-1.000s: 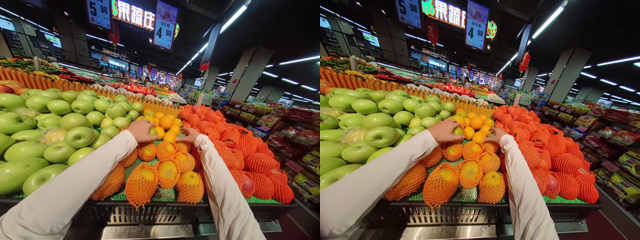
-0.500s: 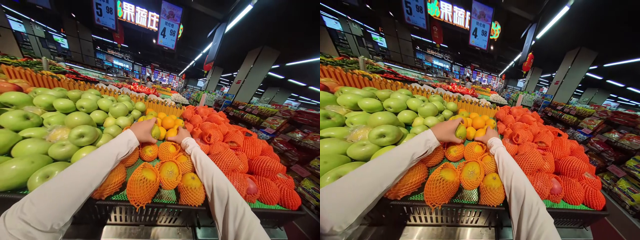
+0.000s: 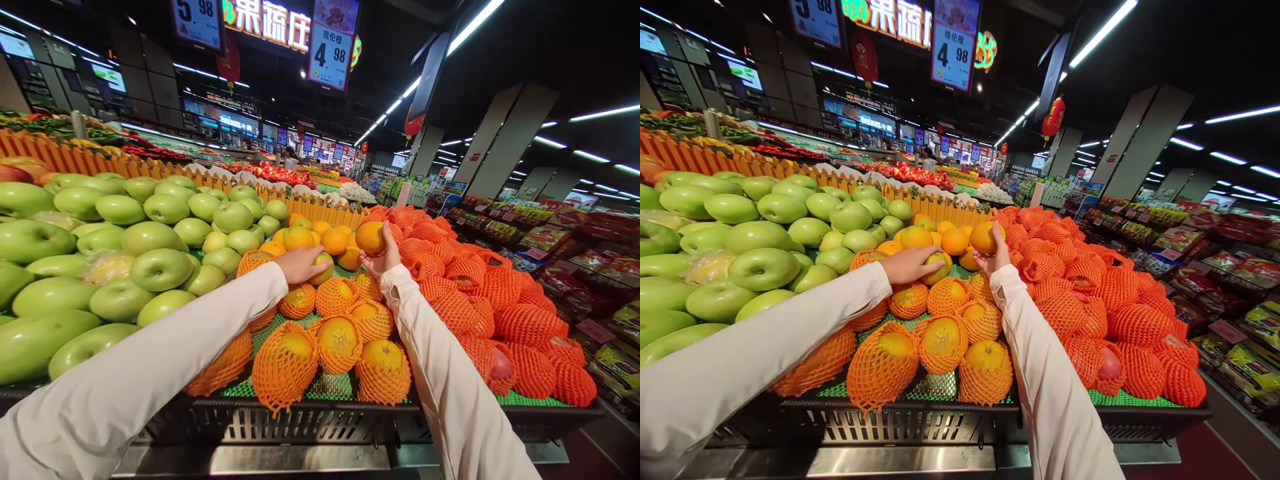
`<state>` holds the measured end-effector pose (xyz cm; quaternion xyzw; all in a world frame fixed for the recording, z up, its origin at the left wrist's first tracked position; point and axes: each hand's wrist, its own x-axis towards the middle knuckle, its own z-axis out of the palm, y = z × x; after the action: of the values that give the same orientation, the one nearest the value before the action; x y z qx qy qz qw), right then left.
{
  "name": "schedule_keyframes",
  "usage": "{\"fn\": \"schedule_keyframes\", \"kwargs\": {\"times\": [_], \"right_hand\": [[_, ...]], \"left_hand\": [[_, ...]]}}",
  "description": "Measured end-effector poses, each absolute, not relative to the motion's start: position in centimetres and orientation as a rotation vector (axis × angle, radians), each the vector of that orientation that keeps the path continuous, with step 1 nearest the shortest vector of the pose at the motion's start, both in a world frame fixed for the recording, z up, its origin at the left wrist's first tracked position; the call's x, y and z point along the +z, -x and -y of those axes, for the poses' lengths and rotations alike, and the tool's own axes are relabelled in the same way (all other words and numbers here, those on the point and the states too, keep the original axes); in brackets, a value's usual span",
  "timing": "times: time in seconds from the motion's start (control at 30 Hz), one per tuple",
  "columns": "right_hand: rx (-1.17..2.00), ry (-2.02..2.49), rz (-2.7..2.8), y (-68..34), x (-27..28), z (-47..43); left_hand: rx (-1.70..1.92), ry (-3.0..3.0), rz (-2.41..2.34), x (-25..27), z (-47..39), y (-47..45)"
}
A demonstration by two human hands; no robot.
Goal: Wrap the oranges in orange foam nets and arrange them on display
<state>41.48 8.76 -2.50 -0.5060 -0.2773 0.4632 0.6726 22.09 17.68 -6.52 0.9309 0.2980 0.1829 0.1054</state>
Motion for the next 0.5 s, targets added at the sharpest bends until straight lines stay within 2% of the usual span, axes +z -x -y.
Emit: {"fn": "schedule_keyframes", "kwargs": {"times": [0.2,0.4,0.5], "right_hand": [[0.935,1.223,0.727,-41.6,-3.8,-10.1],[0.894,1.324,0.833,-41.9,-4.1,-10.0],[0.912,1.338,0.907,-41.6,-3.8,-9.6]], "left_hand": [[0.440,-2.829,-0.994,-6.0,-17.6,-21.7],[0.649,-2.842,-1.031,-6.3,-17.1,-22.8],[0.538,-2.868,-0.954,-6.6,-16.7,-23.4]]}}
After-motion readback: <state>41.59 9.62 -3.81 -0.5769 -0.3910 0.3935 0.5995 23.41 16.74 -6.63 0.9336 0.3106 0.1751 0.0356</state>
